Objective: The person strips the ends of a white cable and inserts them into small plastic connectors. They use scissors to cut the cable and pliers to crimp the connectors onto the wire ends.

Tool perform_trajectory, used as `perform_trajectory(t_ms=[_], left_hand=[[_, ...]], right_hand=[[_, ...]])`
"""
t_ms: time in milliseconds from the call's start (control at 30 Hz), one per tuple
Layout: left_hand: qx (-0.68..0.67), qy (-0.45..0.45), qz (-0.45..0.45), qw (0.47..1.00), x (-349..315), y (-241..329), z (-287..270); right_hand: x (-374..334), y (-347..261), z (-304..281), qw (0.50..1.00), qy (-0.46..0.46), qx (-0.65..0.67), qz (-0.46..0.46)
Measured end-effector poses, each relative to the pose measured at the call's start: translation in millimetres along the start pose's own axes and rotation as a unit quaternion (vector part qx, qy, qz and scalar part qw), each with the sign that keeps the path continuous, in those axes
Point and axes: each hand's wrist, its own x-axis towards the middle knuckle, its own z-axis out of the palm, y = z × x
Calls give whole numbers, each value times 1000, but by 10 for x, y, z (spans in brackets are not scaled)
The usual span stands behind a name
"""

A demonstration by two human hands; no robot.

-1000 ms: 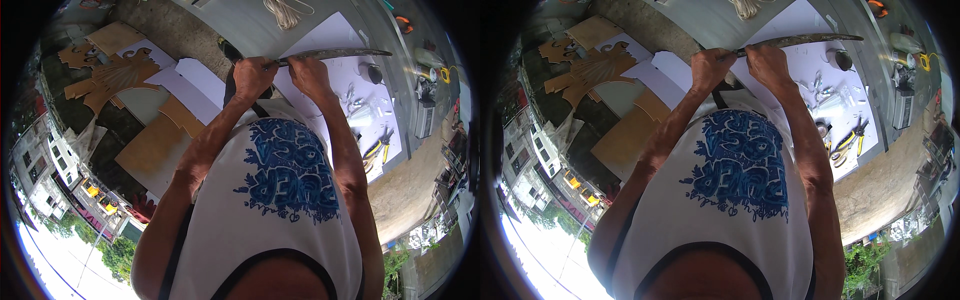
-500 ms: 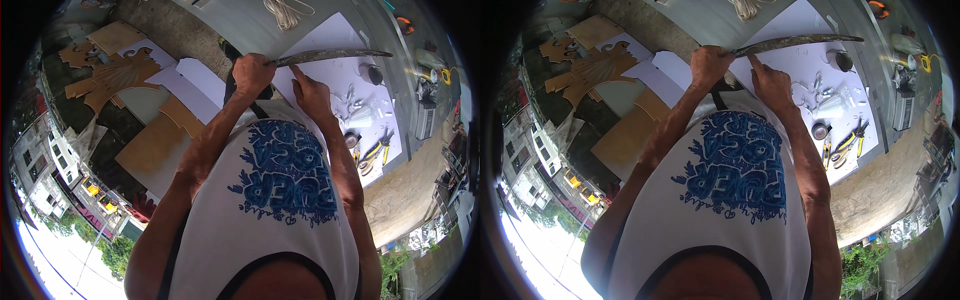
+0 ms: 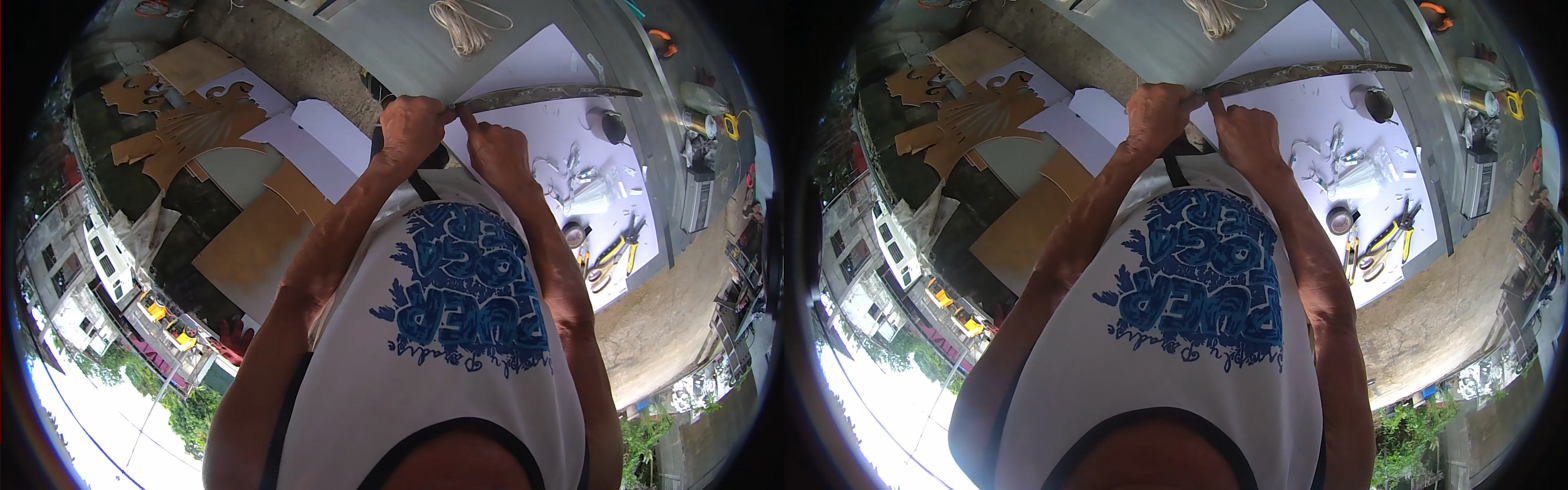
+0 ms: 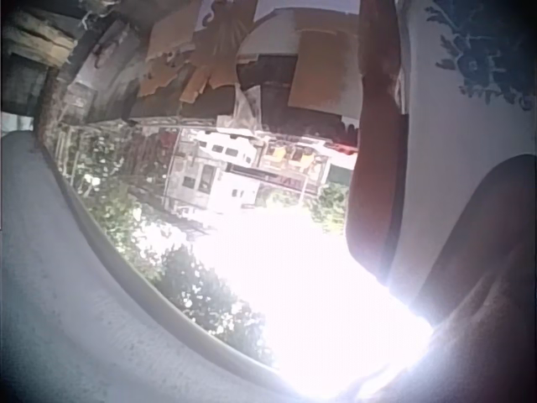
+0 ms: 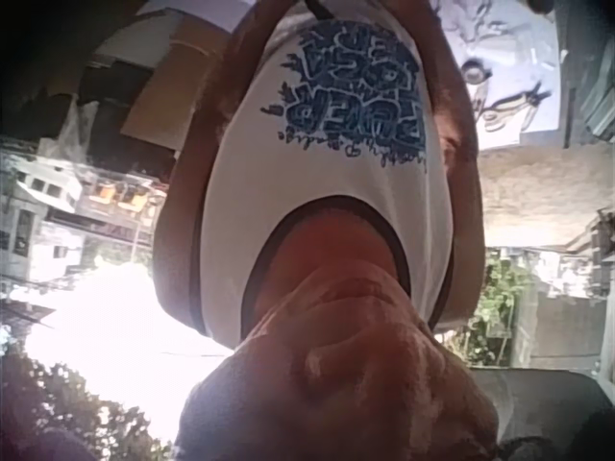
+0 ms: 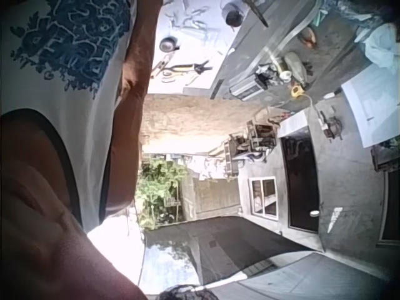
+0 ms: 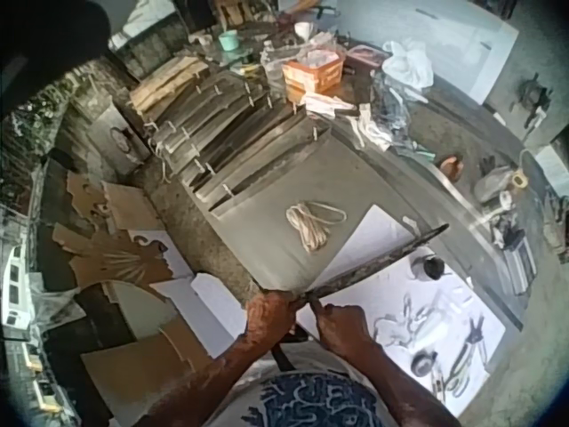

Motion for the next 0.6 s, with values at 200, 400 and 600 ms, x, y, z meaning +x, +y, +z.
perform_trajectory(t_ms=[200, 400, 600], left_hand=[[-72, 25, 98, 992, -89, -120, -58], [-35, -4, 36, 999, -155, -93, -204], [30, 31, 12, 999, -167, 6, -297]], right_hand=[[3, 15, -48, 1000, -3, -8, -8], [-7, 8, -58, 1000, -12, -15, -6], [-34, -42, -93, 1000, -4, -7, -7]])
